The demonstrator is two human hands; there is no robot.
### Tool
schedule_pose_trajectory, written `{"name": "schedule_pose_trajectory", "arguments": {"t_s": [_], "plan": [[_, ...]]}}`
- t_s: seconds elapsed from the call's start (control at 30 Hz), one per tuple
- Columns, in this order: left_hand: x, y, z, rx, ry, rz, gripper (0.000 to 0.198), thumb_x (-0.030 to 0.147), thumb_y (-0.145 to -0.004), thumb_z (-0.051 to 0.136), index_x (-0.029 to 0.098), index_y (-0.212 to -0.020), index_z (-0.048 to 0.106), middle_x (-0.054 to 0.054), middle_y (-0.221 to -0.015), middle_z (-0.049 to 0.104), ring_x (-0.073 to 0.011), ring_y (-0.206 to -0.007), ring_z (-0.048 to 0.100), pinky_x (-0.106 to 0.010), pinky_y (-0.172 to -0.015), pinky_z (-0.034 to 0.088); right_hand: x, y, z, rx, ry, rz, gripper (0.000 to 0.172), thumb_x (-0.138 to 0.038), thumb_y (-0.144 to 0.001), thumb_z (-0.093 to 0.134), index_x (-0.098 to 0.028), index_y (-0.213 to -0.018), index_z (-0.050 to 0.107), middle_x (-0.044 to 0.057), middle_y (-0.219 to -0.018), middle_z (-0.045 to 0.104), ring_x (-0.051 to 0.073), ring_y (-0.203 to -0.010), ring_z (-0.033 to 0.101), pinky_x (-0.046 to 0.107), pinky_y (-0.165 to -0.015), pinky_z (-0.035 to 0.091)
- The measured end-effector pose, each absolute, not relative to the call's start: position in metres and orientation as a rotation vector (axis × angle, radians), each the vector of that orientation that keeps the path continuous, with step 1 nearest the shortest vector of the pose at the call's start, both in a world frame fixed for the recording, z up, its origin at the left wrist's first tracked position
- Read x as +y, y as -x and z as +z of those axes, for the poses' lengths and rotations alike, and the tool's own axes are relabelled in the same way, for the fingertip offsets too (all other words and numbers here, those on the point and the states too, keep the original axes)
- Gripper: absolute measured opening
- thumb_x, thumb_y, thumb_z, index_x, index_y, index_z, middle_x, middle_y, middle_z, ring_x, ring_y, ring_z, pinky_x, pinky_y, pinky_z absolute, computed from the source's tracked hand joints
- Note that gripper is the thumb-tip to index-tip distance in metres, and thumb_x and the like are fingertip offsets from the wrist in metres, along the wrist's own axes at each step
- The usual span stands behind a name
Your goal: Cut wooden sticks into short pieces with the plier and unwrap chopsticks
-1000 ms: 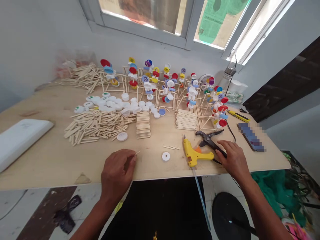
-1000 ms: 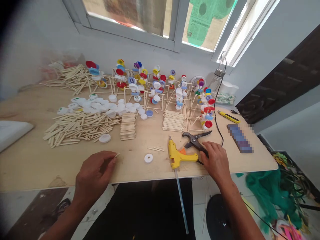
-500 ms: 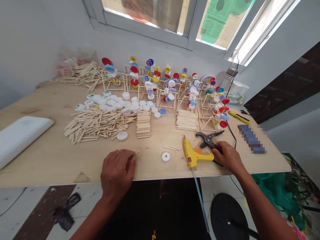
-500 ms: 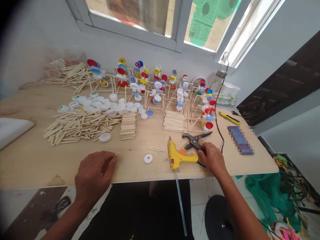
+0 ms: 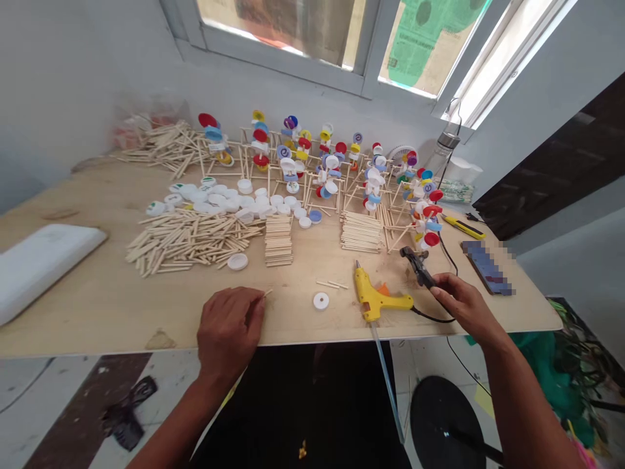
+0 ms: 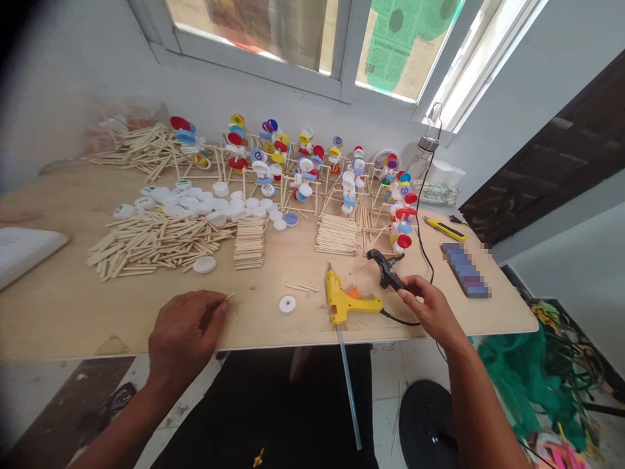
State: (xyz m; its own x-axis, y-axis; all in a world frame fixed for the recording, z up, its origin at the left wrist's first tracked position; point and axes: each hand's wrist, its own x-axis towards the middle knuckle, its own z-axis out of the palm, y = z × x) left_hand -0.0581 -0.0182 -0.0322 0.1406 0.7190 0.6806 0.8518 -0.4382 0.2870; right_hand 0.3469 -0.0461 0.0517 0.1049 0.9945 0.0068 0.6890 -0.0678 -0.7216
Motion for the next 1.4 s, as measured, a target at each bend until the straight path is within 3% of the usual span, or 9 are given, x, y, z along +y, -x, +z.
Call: {"name": "schedule_pose_trajectory", "arguments": {"t_s": [0.2, 0.37, 0.57, 0.77, 0.97, 1.2, 1.4], "plan": [[-0.019, 0.059, -0.031, -1.574, 2.265, -1.161, 0.011, 0.021, -0.09, 0.052, 0.016, -0.085, 0.06, -0.009, -0.08, 0.068, -0.0267, -0.08, 0.062, -0.042, -0.08, 0.046, -0.055, -0.357, 0.056, -1.315, 1.642, 0.889, 0.032, -0.048, -0.072, 0.075, -0.022, -0.09, 0.068, 0.003, -0.081, 0.065, 0.018, -0.07, 0.058, 0.026, -0.056, 0.048], [-0.019, 0.059, -0.031, -1.593, 2.305, -1.15, 0.013, 0.023, -0.091, 0.051, 0.017, -0.087, 0.061, -0.009, -0.083, 0.068, -0.0267, -0.083, 0.061, -0.042, -0.081, 0.046, -0.062, -0.351, 0.063, -1.189, 1.495, 0.936, 0.031, -0.047, -0.069, 0.078, -0.022, -0.086, 0.072, 0.005, -0.082, 0.067, 0.019, -0.077, 0.06, 0.026, -0.065, 0.051], [-0.014, 0.06, -0.027, -1.605, 2.435, -1.074, 0.02, 0.027, -0.093, 0.047, 0.018, -0.084, 0.063, -0.009, -0.087, 0.068, -0.0266, -0.086, 0.061, -0.042, -0.081, 0.046, -0.073, -0.346, 0.079, -1.201, 1.34, 0.904, 0.027, -0.044, -0.073, 0.076, -0.021, -0.088, 0.074, 0.007, -0.082, 0.066, 0.021, -0.076, 0.059, 0.03, -0.061, 0.051], [-0.001, 0.053, -0.025, -1.601, 2.516, -0.959, 0.026, 0.029, -0.093, 0.043, 0.018, -0.083, 0.066, -0.008, -0.083, 0.066, -0.0256, -0.082, 0.06, -0.04, -0.077, 0.046, -0.088, -0.325, 0.095, -1.207, 1.103, 0.85, 0.019, -0.04, -0.078, 0.071, -0.022, -0.081, 0.07, 0.005, -0.081, 0.057, 0.021, -0.08, 0.053, 0.038, -0.074, 0.049], [0.012, 0.048, -0.022, -1.615, 2.521, -0.894, 0.027, 0.026, -0.092, 0.043, 0.018, -0.085, 0.067, -0.008, -0.079, 0.065, -0.0262, -0.078, 0.059, -0.042, -0.074, 0.046, -0.111, -0.292, 0.102, -1.259, 0.987, 0.903, 0.024, -0.045, -0.079, 0.068, -0.02, -0.079, 0.066, 0.003, -0.075, 0.048, 0.018, -0.072, 0.045, 0.035, -0.068, 0.046], [-0.018, 0.038, 0.002, -1.581, 2.436, -1.408, 0.019, 0.021, -0.092, 0.05, 0.019, -0.106, 0.063, -0.01, -0.105, 0.065, -0.0253, -0.103, 0.06, -0.044, -0.092, 0.048, -0.131, -0.244, 0.089, -1.064, 0.903, 1.191, 0.027, -0.048, -0.081, 0.065, -0.021, -0.083, 0.065, 0.002, -0.074, 0.048, 0.016, -0.066, 0.042, 0.03, -0.06, 0.04], [-0.046, 0.013, 0.042, -1.376, 2.949, -1.616, 0.039, 0.02, -0.094, 0.048, 0.025, -0.132, 0.048, -0.007, -0.133, 0.056, -0.0212, -0.124, 0.051, -0.039, -0.105, 0.043, -0.139, -0.199, 0.076, -0.803, 0.787, 1.513, 0.026, -0.044, -0.085, 0.061, -0.019, -0.081, 0.065, 0.003, -0.072, 0.051, 0.015, -0.064, 0.043, 0.029, -0.06, 0.034]]}}
